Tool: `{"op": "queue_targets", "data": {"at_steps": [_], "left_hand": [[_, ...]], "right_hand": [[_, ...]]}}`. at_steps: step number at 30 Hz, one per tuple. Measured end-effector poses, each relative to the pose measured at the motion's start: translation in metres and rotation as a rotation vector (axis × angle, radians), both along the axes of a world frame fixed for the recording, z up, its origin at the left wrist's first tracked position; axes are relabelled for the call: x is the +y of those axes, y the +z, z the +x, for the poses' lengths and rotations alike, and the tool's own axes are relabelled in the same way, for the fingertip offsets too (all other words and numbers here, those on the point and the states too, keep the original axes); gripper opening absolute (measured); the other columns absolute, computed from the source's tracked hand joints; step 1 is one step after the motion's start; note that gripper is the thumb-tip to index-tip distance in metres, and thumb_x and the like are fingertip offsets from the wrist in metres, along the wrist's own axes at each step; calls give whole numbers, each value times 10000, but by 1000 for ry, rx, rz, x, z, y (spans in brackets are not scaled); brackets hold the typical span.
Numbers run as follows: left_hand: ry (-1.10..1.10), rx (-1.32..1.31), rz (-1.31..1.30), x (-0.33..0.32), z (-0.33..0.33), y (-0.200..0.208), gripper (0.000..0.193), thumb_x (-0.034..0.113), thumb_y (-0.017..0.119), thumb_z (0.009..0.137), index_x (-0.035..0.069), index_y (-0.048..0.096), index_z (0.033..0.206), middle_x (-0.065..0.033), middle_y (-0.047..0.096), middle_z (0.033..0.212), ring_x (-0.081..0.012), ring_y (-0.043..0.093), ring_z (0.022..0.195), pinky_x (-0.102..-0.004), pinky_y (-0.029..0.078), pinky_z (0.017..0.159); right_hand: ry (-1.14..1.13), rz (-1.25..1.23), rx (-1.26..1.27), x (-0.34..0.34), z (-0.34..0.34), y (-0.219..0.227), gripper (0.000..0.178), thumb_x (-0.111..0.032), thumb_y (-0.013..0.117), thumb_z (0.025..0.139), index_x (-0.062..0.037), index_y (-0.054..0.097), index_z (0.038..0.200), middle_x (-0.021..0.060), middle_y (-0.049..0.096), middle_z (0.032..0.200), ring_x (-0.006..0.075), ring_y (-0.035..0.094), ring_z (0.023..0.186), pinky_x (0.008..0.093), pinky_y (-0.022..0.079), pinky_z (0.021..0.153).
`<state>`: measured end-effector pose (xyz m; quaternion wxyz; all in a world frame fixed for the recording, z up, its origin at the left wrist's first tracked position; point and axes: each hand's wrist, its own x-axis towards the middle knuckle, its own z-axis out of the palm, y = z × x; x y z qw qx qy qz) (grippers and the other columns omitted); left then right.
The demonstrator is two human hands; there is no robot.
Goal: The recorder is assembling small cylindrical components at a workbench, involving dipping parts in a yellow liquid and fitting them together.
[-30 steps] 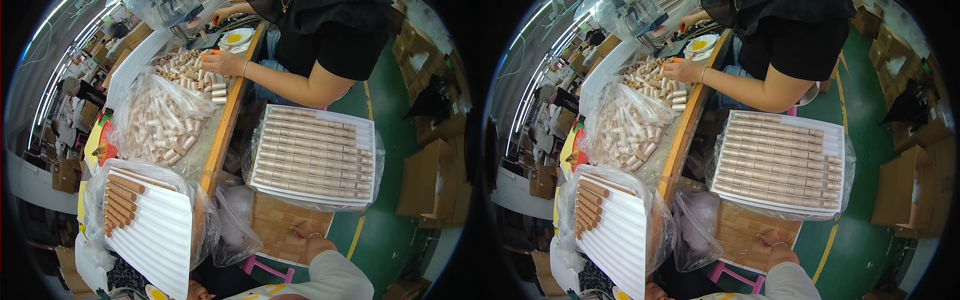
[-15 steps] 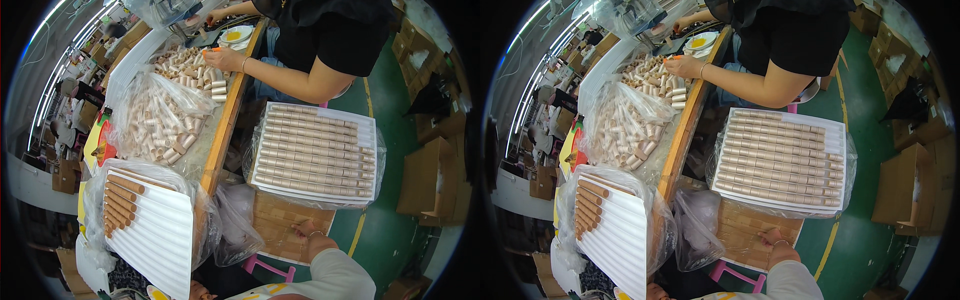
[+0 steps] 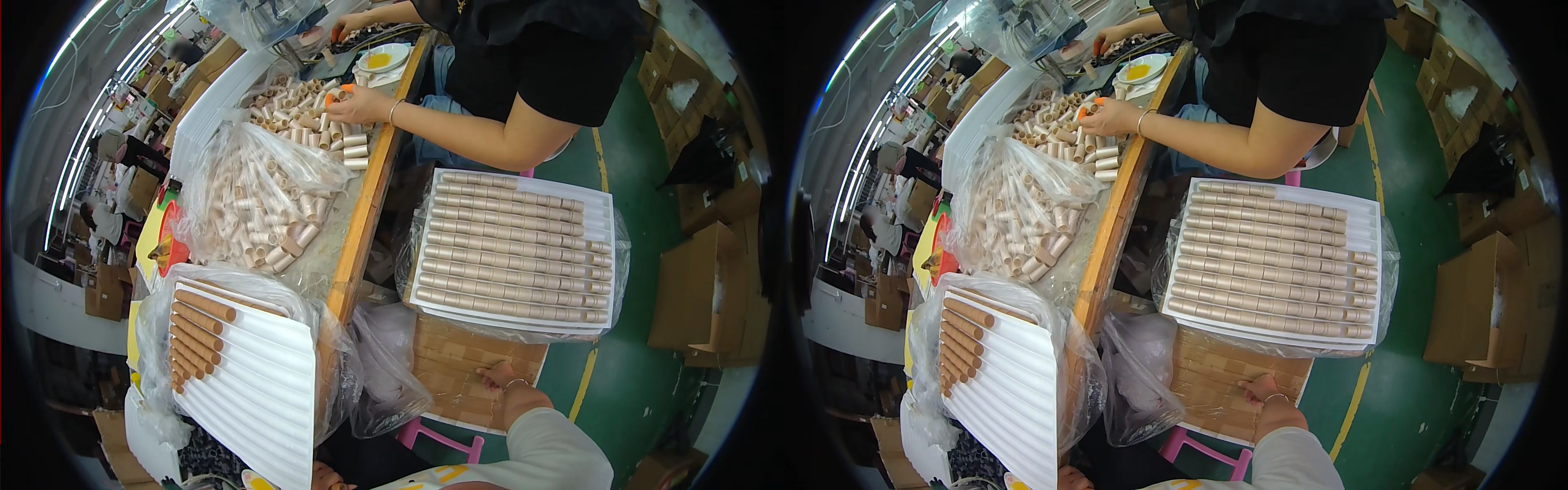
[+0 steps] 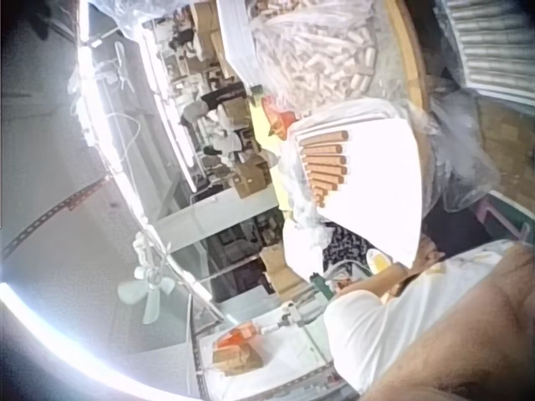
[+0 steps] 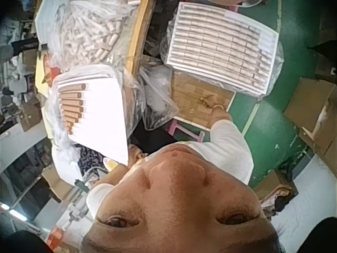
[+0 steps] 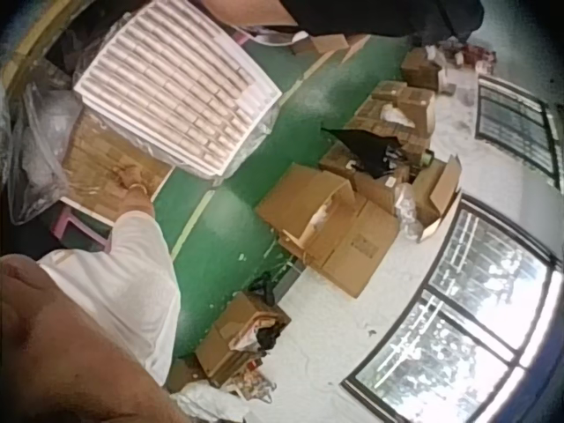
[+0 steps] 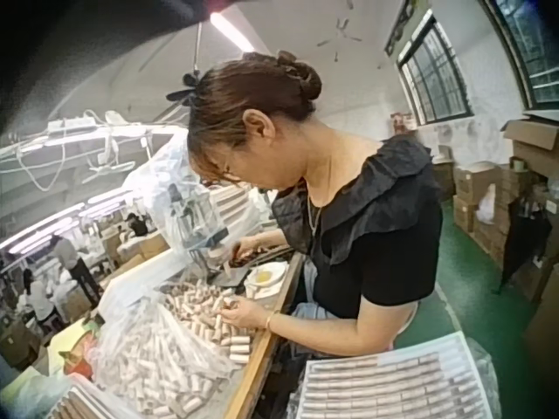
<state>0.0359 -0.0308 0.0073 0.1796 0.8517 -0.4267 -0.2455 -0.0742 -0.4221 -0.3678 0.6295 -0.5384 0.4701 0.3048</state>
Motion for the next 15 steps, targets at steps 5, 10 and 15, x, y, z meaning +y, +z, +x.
{"op": "queue_targets", "data": {"at_steps": [5,10,15], "left_hand": [[-9,-87,36,12,-6,-8,222,200,698,624,80,511,627,-117,531,677,-326,500,712,-431,387,642],[113,-7,-37,-11,-7,5,165,124,639,640,73,484,623,-125,478,642,-331,467,702,-430,357,625],[146,-38,-29,-6,-15,2,130,72,585,626,69,455,625,-142,430,662,-323,427,661,-425,336,602]], "right_hand": [[2,9,-19,0,2,7,400,-345,713,774,9,635,605,99,618,567,161,572,437,273,466,413],[-1,5,-22,-1,2,2,400,-339,700,793,9,634,606,97,612,555,164,566,426,271,449,398],[-7,1,-26,0,2,5,406,-340,697,794,10,629,599,99,610,552,167,565,423,274,449,395]]}}
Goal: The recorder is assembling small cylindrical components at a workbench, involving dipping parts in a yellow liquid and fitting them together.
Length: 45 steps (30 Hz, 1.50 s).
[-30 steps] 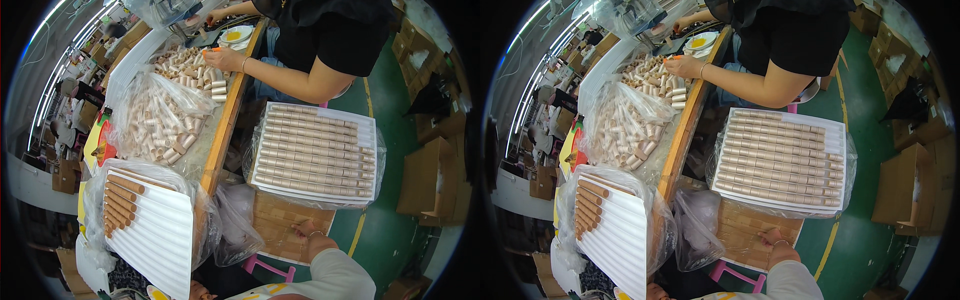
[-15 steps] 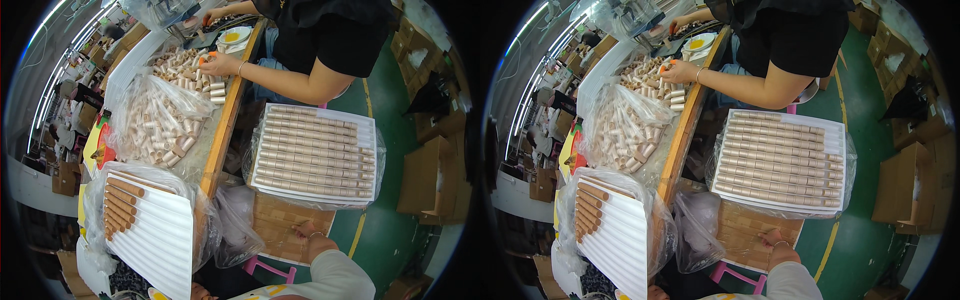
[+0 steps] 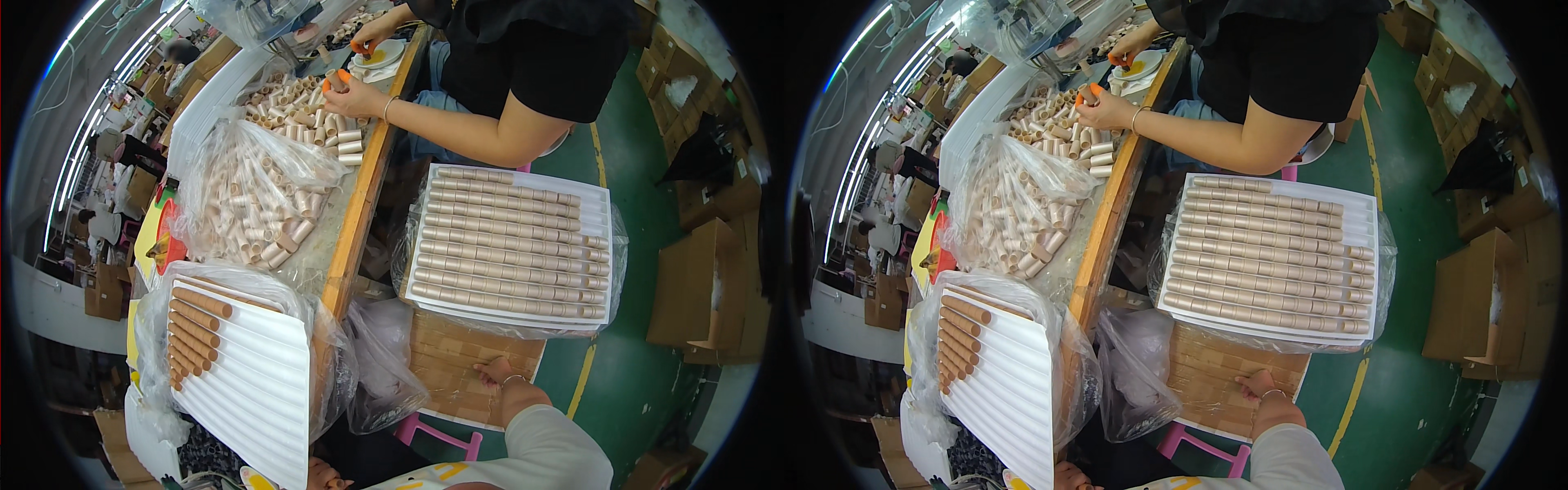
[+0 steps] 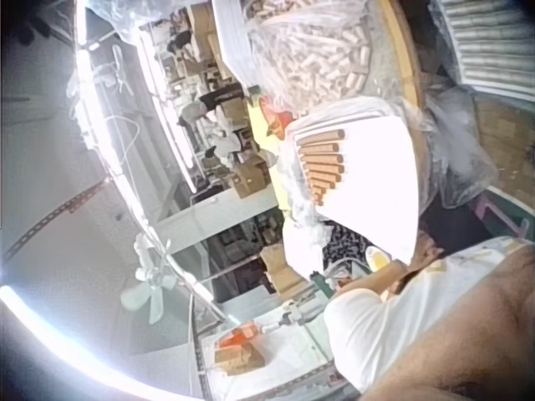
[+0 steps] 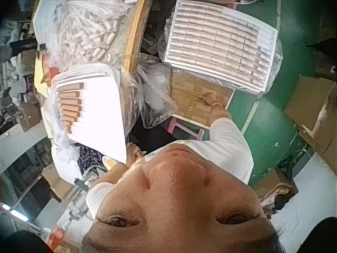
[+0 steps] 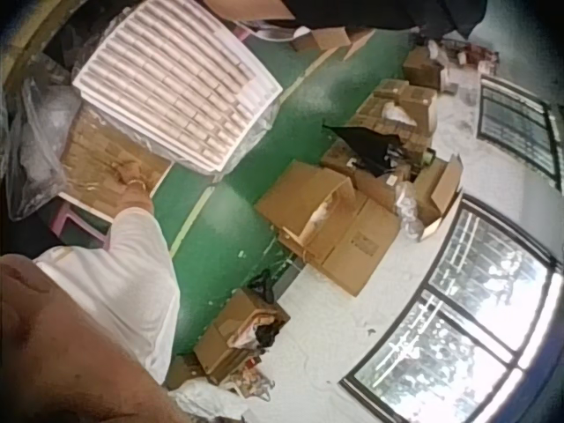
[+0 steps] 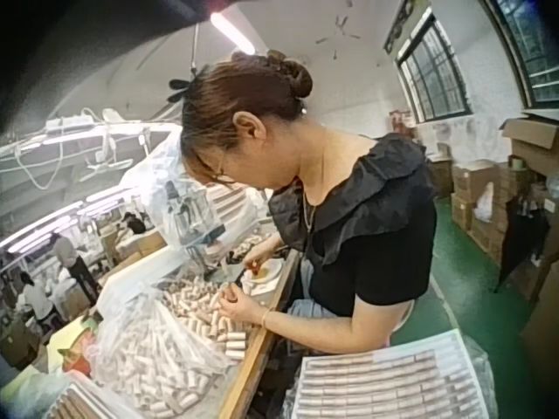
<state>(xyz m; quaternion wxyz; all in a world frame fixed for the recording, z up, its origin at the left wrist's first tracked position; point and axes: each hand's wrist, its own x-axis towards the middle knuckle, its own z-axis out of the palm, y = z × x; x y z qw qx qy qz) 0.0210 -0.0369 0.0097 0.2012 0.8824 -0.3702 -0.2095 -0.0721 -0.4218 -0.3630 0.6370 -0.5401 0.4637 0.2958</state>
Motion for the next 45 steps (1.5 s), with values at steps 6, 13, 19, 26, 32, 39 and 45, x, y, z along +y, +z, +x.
{"op": "queue_targets", "data": {"at_steps": [6,13,19,26,32,39,45], "left_hand": [[63,47,-9,-5,0,-1,132,88,584,625,73,453,635,-157,423,693,-323,427,667,-419,328,591],[-64,-8,48,1,14,-3,159,117,594,636,74,442,626,-154,432,671,-327,434,665,-425,333,589],[-61,-10,48,3,15,-1,166,124,598,634,74,440,624,-152,437,666,-328,437,667,-428,333,591],[-63,1,36,4,16,-5,174,133,602,632,75,438,622,-150,443,659,-329,440,669,-431,333,594],[-60,13,32,4,12,-5,181,140,605,631,75,436,620,-147,448,654,-330,442,671,-434,333,596],[-56,25,24,5,9,-9,190,149,609,629,76,434,618,-145,455,647,-332,446,673,-438,333,598],[-64,20,18,3,5,0,198,155,615,626,77,434,615,-143,459,641,-333,449,675,-440,334,601]], "right_hand": [[27,2,19,-1,0,2,414,-356,688,797,3,629,599,96,610,552,164,565,423,274,445,392],[31,-4,21,-2,-3,-3,410,-372,701,778,-1,647,612,93,626,573,157,576,441,276,466,416],[22,0,13,-1,1,7,410,-369,705,776,4,649,615,95,626,574,157,576,441,277,463,411],[1,10,23,-1,-2,5,410,-361,710,773,12,645,616,100,625,578,158,569,435,273,461,409],[-13,8,14,1,0,1,406,-361,712,778,2,635,614,96,613,558,165,564,428,271,453,404],[11,-7,0,0,-3,-4,405,-358,708,776,5,644,608,95,622,570,163,567,435,274,458,407],[23,7,14,-1,1,-1,411,-364,707,778,5,646,607,94,624,572,153,567,434,271,454,403]]}}
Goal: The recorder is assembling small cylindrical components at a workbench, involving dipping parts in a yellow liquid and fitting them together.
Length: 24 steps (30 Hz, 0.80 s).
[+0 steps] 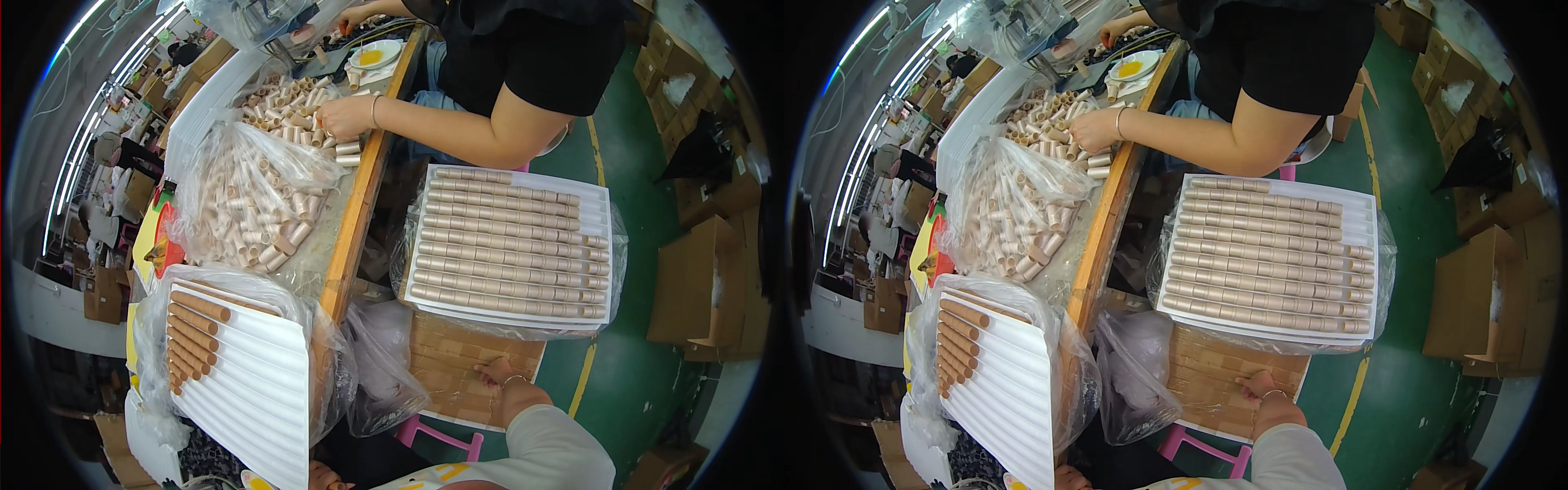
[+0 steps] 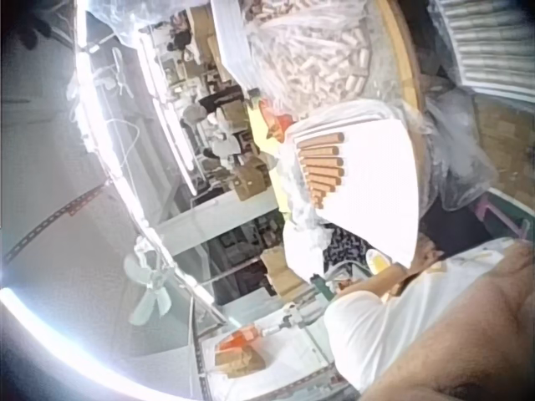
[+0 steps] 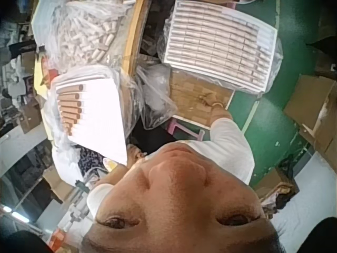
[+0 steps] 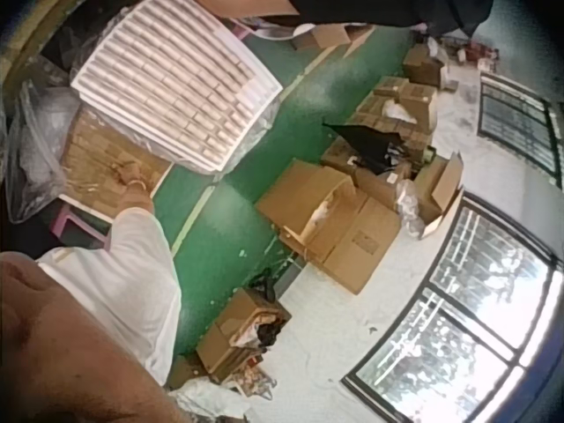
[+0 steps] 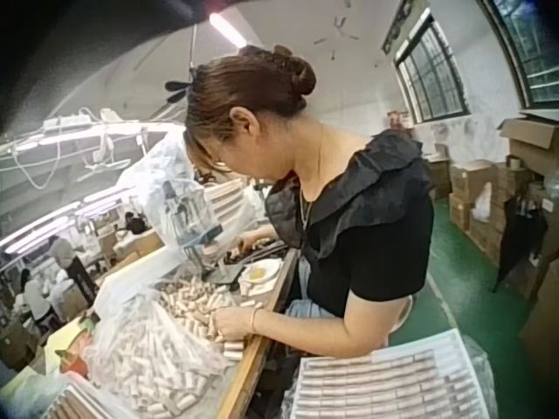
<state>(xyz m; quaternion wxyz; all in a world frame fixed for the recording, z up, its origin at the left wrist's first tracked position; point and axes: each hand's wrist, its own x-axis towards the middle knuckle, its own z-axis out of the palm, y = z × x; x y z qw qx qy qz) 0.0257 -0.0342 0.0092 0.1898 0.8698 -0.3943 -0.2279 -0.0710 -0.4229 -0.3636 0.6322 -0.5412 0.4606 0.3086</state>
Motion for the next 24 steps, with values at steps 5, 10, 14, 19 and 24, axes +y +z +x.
{"op": "queue_targets", "data": {"at_steps": [5,10,14,19,24], "left_hand": [[-30,-15,-35,-3,3,-3,211,162,631,614,82,437,606,-139,463,631,-334,456,676,-442,340,607],[-34,-45,-55,2,4,-4,235,160,666,595,87,443,597,-138,471,623,-334,461,676,-445,351,622],[-29,-28,-42,2,7,-5,233,157,665,598,86,443,598,-139,473,629,-334,460,674,-445,351,622],[-4,0,-20,1,5,-4,230,151,664,603,83,444,601,-140,476,637,-333,458,671,-443,351,623],[17,19,1,0,4,-1,227,148,662,607,82,445,603,-141,478,642,-333,457,669,-443,350,623]], "right_hand": [[-18,-4,4,-1,-2,1,407,-349,703,788,6,632,602,98,609,550,163,568,428,273,460,401],[7,-15,12,0,0,1,403,-369,704,778,-5,652,615,90,632,584,154,579,451,266,454,413],[-5,-11,-15,0,-1,3,402,-368,703,779,-4,653,616,88,634,587,156,580,450,265,453,412],[13,-11,-2,1,-2,-3,403,-365,702,780,2,653,620,91,632,587,159,581,449,270,474,424],[-15,9,-1,0,-3,-5,393,-350,709,778,4,649,620,94,630,586,161,584,453,272,487,429]]}}
